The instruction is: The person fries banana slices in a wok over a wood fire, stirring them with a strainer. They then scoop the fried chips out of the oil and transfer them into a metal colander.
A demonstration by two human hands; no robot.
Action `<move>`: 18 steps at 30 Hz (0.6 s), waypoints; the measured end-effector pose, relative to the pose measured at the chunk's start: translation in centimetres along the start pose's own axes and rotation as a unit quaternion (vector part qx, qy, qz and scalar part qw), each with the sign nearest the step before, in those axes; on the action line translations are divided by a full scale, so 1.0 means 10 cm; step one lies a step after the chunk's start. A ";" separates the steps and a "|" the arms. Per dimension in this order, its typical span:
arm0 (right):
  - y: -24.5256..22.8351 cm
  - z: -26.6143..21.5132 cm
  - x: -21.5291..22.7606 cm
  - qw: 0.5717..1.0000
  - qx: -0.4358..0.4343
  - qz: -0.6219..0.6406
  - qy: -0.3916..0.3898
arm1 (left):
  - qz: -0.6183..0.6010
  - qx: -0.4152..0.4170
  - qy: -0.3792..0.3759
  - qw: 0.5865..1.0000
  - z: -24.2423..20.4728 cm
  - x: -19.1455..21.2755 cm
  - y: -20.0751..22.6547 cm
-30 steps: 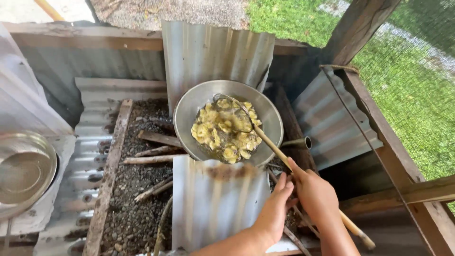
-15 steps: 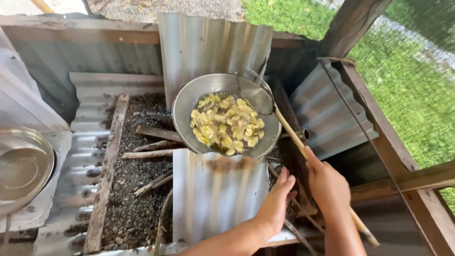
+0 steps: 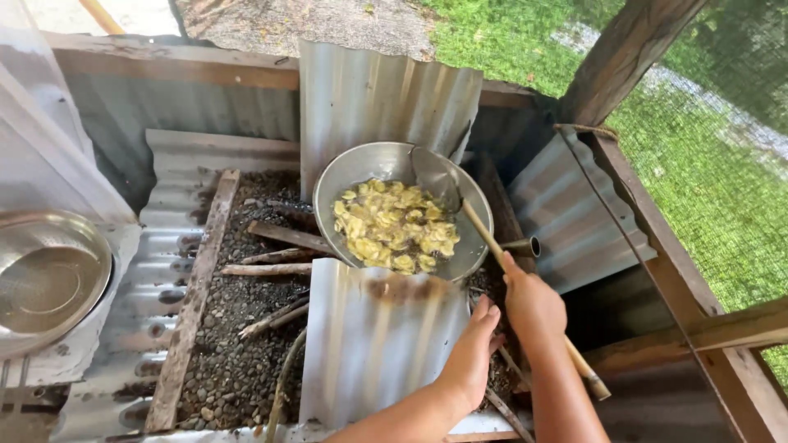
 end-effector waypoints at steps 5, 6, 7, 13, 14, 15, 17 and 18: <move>-0.07 -0.28 0.05 0.995 0.022 0.085 -0.057 | 0.007 0.038 0.019 0.999 -0.13 0.01 0.02; -0.07 -0.35 0.13 0.995 0.028 0.076 -0.054 | 0.002 0.033 0.017 0.999 -0.15 0.00 0.02; -0.07 -0.39 0.21 0.996 0.033 0.066 -0.049 | -0.014 0.025 0.009 1.000 -0.15 -0.02 0.03; -0.11 -0.49 0.31 0.996 0.048 0.045 -0.061 | -0.040 0.038 -0.022 0.998 -0.22 -0.08 -0.04; -0.06 -0.50 0.32 0.997 0.031 0.021 -0.060 | -0.040 0.046 -0.023 0.998 -0.24 -0.09 -0.06; -0.01 -0.50 0.34 0.998 0.014 -0.001 -0.058 | -0.038 0.055 -0.025 0.997 -0.25 -0.09 -0.05; 0.05 -0.50 0.38 0.998 0.002 0.001 -0.059 | -0.032 0.055 -0.027 0.998 -0.27 -0.11 -0.04; 0.08 -0.54 0.39 0.998 0.008 0.024 -0.064 | -0.030 0.055 -0.028 0.998 -0.27 -0.12 -0.04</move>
Point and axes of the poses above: each hand's wrist, its own z-axis towards the middle knuckle, its own x-axis out of the back of the hand, y = z × x, the point moved 8 cm from there along z, towards the middle knuckle, and after that the axes turned 8 degrees about y, right-handed, at the moved point
